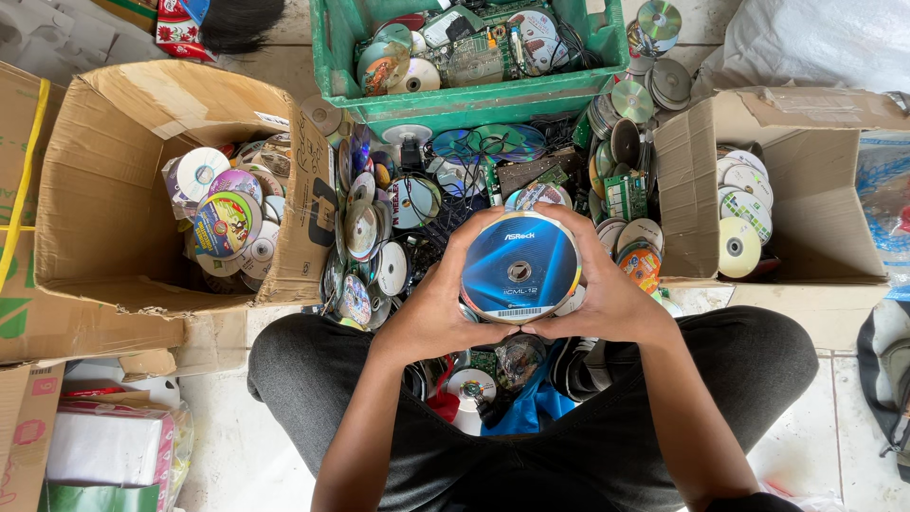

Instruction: The person sits on the floor and sorts through a large pile of CDs, DVDs, and electronic components. They pick up individual discs and a circuit board, briefly inspect them, and place them into different cardboard boxes or a green crate.

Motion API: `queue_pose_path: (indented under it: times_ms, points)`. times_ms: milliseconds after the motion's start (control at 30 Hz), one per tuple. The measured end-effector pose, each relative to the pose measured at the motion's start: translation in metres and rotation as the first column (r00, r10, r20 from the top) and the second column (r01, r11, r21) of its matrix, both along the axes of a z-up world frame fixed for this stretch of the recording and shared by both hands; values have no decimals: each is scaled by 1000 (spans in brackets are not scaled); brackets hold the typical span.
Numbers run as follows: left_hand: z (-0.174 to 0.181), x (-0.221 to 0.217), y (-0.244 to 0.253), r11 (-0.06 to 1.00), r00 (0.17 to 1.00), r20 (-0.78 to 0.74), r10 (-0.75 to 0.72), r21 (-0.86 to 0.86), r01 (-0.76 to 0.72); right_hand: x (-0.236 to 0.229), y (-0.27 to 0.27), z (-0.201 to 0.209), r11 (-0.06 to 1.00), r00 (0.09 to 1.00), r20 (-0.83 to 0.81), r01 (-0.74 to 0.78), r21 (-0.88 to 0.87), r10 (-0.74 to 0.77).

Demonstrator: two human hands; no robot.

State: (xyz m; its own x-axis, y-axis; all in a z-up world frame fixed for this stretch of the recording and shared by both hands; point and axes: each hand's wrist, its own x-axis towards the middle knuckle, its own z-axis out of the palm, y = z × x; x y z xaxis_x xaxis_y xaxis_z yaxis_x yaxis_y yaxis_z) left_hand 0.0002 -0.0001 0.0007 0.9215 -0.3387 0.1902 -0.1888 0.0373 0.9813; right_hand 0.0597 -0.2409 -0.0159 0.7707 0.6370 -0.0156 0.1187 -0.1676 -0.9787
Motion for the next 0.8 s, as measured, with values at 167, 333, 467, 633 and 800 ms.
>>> queue_pose_path:
  times_ms: [167, 333, 467, 633, 800]
  points:
    - [2, 0, 0, 1000, 1000, -5, -3, 12, 3, 1, 1, 0, 1000, 1000, 1, -4, -6, 4]
    - [10, -2, 1, 998, 1000, 5, -11, 56, 10, 1, 2, -2, 1000, 1000, 22, -5, -18, 6]
    - [13, -2, 0, 996, 1000, 3, -5, 89, 4, 1, 0, -9, 1000, 1000, -19, 16, 6, -16]
    - [9, -1, 1, 997, 1000, -5, -1, 81, 1, 2, 2, -7, 1000, 1000, -9, 13, 2, -13]
    - [8, 0, 1, 995, 1000, 10, 10, 98, -11, 0, 5, 0, 1000, 999, -27, 21, -1, -21]
